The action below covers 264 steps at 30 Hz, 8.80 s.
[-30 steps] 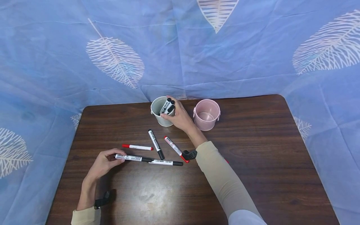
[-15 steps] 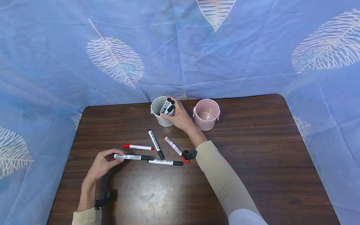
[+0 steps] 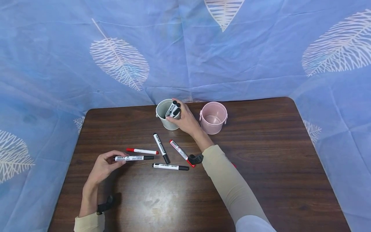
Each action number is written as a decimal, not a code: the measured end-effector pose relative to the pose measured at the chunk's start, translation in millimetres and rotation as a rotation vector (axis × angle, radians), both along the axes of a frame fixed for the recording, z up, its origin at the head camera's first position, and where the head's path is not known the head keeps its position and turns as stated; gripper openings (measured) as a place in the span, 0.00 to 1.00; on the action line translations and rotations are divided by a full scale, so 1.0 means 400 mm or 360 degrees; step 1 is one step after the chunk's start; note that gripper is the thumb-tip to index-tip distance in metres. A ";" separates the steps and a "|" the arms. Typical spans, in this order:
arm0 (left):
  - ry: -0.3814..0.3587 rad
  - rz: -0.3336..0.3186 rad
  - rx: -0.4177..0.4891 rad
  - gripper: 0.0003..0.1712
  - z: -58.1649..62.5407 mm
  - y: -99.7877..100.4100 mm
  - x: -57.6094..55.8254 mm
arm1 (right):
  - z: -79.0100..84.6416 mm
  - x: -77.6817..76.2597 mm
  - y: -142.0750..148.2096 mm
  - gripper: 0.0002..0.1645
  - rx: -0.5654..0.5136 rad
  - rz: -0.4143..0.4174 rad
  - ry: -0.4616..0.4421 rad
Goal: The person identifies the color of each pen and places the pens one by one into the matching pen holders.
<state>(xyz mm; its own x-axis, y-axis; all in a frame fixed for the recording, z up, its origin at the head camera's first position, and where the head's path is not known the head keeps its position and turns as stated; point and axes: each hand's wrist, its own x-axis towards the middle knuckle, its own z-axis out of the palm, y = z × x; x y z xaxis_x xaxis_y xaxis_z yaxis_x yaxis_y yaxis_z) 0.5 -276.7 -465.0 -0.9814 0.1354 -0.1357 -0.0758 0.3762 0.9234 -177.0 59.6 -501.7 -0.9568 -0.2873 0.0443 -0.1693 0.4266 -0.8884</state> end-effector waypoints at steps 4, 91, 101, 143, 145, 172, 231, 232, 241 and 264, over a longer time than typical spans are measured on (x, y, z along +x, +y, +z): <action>0.0008 0.0035 0.0004 0.10 0.004 0.003 0.002 | 0.000 0.000 0.000 0.49 0.0029 -0.0004 0.0008; 0.0564 0.0490 0.0627 0.12 -0.063 0.065 -0.083 | -0.003 0.002 -0.007 0.50 -0.0042 -0.0005 0.0034; 0.0654 0.0451 0.0792 0.11 -0.065 0.072 -0.096 | -0.005 -0.002 -0.007 0.49 -0.0016 -0.0009 0.0062; 0.0705 0.0383 0.0879 0.12 -0.026 0.124 -0.179 | -0.004 0.001 -0.005 0.49 -0.0035 0.0011 0.0033; 0.0702 0.0389 0.0867 0.12 -0.025 0.126 -0.184 | -0.003 0.002 -0.005 0.49 -0.0038 0.0014 0.0031; 0.0795 0.0386 0.0916 0.13 -0.020 0.131 -0.213 | -0.009 0.000 -0.005 0.49 -0.0096 0.0025 0.0013; 0.0768 0.0411 0.0943 0.12 -0.018 0.195 -0.336 | 0.001 -0.003 -0.004 0.50 -0.0114 0.0006 0.0022; 0.0768 0.0417 0.0946 0.12 -0.017 0.195 -0.337 | 0.000 -0.003 -0.004 0.50 -0.0113 0.0009 0.0022; 0.0810 0.0403 0.0885 0.12 -0.002 0.202 -0.350 | -0.002 -0.004 -0.001 0.50 -0.0114 0.0000 0.0005; 0.0790 0.0400 0.0756 0.12 -0.005 0.227 -0.377 | -0.010 0.003 -0.005 0.50 -0.0107 0.0001 0.0008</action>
